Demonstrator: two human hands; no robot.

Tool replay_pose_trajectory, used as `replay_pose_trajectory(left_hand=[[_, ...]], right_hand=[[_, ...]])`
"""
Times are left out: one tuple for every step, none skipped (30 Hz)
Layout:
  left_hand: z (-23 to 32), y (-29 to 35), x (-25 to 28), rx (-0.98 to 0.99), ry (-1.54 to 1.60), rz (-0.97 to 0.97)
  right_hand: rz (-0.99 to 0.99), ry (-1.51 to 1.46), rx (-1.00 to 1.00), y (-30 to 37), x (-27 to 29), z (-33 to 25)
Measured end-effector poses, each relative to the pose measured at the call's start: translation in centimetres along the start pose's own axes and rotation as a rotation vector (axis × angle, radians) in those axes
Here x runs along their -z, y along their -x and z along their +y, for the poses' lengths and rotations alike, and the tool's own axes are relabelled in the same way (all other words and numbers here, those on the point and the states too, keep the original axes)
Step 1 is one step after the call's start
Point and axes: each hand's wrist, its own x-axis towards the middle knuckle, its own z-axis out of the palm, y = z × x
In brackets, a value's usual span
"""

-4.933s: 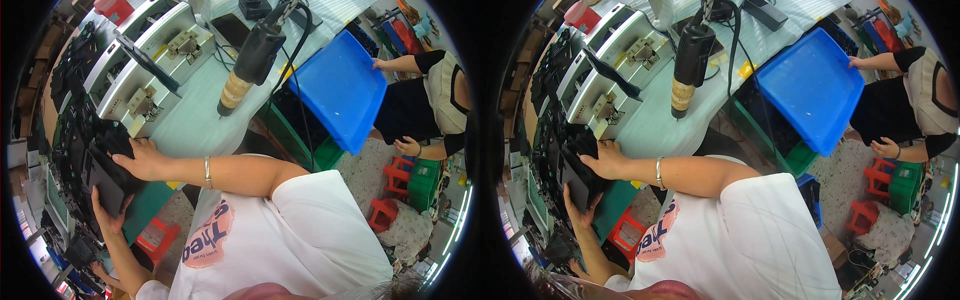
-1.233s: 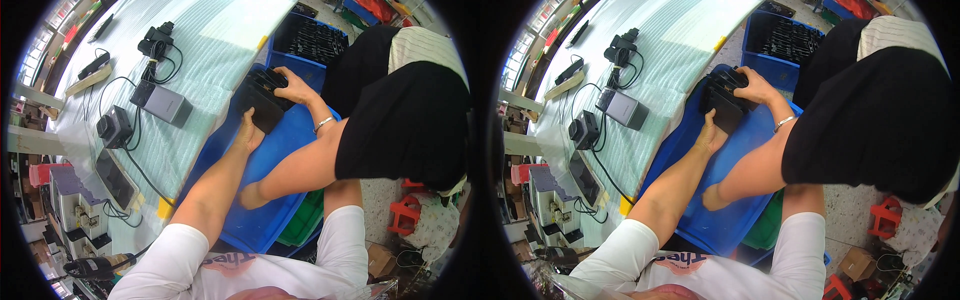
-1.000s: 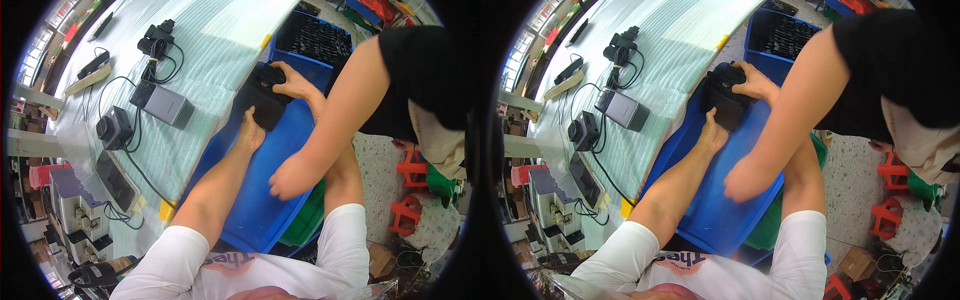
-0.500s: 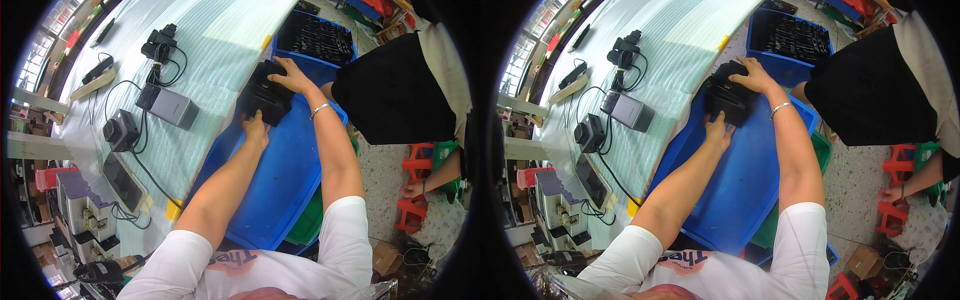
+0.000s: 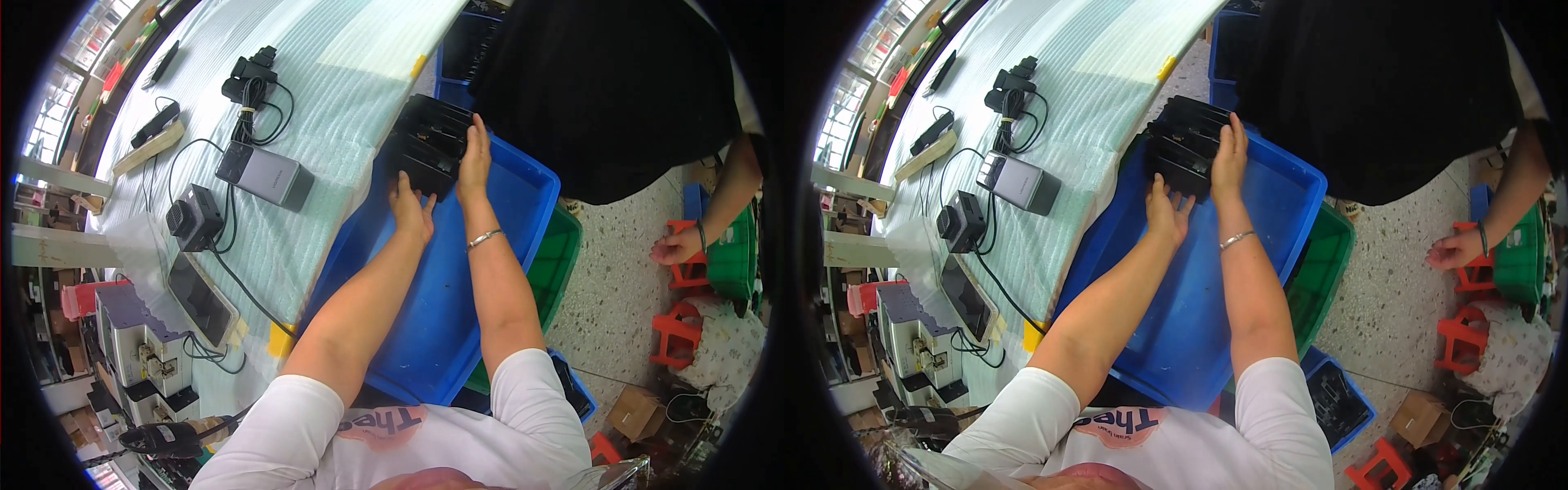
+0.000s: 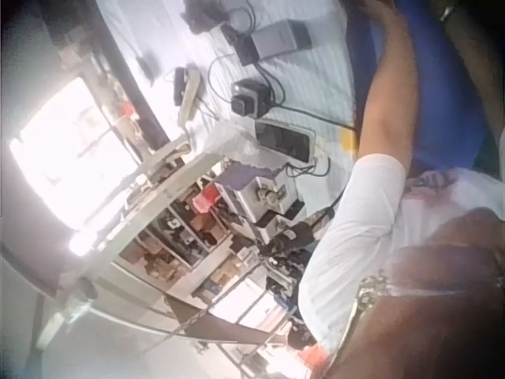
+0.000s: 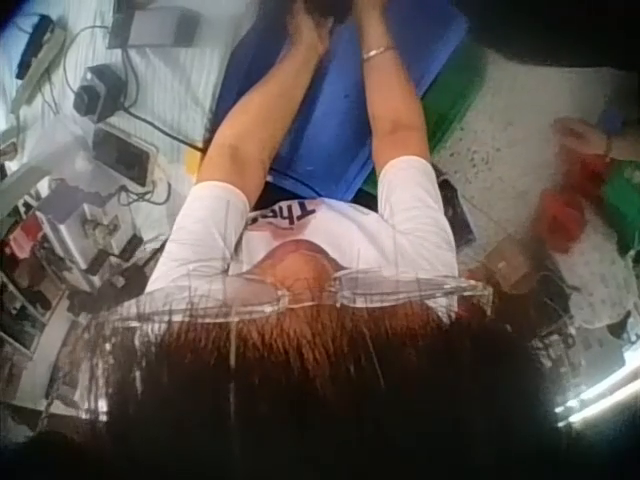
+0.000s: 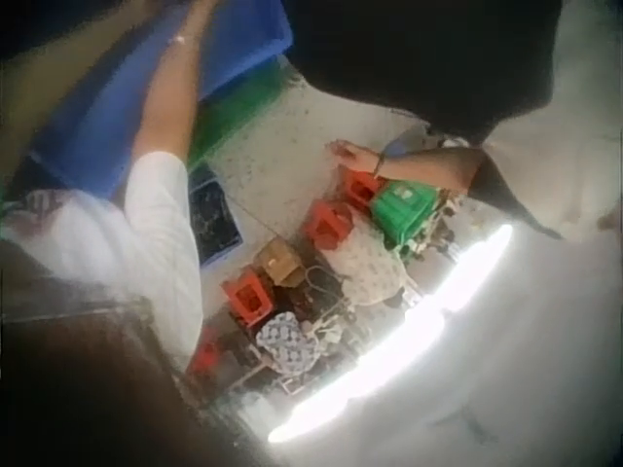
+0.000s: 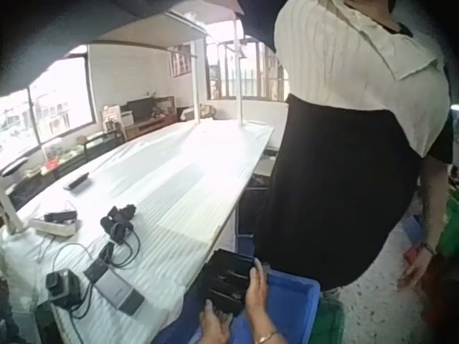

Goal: The person assembles plastic housing components by securing plastic covers to the housing with screws, using an electric screwdriver at a factory workbench.

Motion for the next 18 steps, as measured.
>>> replay_pose_trajectory(left_hand=[[0.0,-0.2,0.4,-0.018,-0.029,-0.006],[0.1,0.2,0.4,-0.018,-0.033,-0.004],[0.3,0.8,0.0,0.030,-0.032,0.033],[0.3,1.3,-0.3,0.078,-0.030,0.072],[0.4,1.1,-0.2,0.073,-0.030,0.069],[0.4,0.8,-0.2,0.082,0.036,0.036],[0.4,0.4,-0.2,0.091,0.102,0.003],[0.4,0.4,-0.2,0.091,0.099,0.003],[0.5,0.2,-0.1,0.080,0.087,-0.079],[0.5,0.1,-0.1,0.069,0.075,-0.160],[0.6,0.4,-0.3,0.069,0.074,-0.159],[0.8,0.8,-0.6,0.080,0.039,-0.149],[0.9,1.2,-0.7,0.091,0.005,-0.139],[1.2,1.3,-0.6,0.081,0.014,-0.136],[1.2,1.2,-0.5,0.096,-0.038,-0.114],[1.2,1.2,-0.5,0.112,-0.088,-0.092],[1.2,1.2,-0.3,0.105,-0.076,-0.088],[1.2,1.3,-0.3,0.100,-0.120,-0.104]], right_hand=[[0.073,0.128,0.041,0.0,-0.5,0.3],[0.147,0.259,0.080,0.0,-0.5,0.7],[0.154,0.258,0.083,-0.3,0.3,1.6],[0.260,0.087,-0.028,-0.5,1.2,2.9],[0.355,-0.090,-0.139,-0.4,1.0,2.8],[0.351,-0.094,-0.137,-0.1,0.7,2.8],[0.308,-0.309,-0.274,0.5,0.3,3.0],[0.265,-0.522,-0.412,1.1,0.2,2.9],[0.266,-0.523,-0.413,1.0,0.4,3.2],[0.209,-0.432,-0.289,0.8,0.7,3.8],[0.152,-0.342,-0.164,0.8,1.0,4.1],[0.152,-0.342,-0.166,0.8,1.6,4.3],[0.188,-0.242,-0.191,0.8,2.4,4.4],[0.210,-0.144,-0.218,0.9,2.5,4.4],[0.199,-0.142,-0.217,1.0,3.0,4.7],[0.237,-0.148,-0.253,1.3,3.5,5.0],[0.274,-0.152,-0.291,1.8,3.8,5.0],[0.260,-0.146,-0.291,2.2,4.1,4.9]])
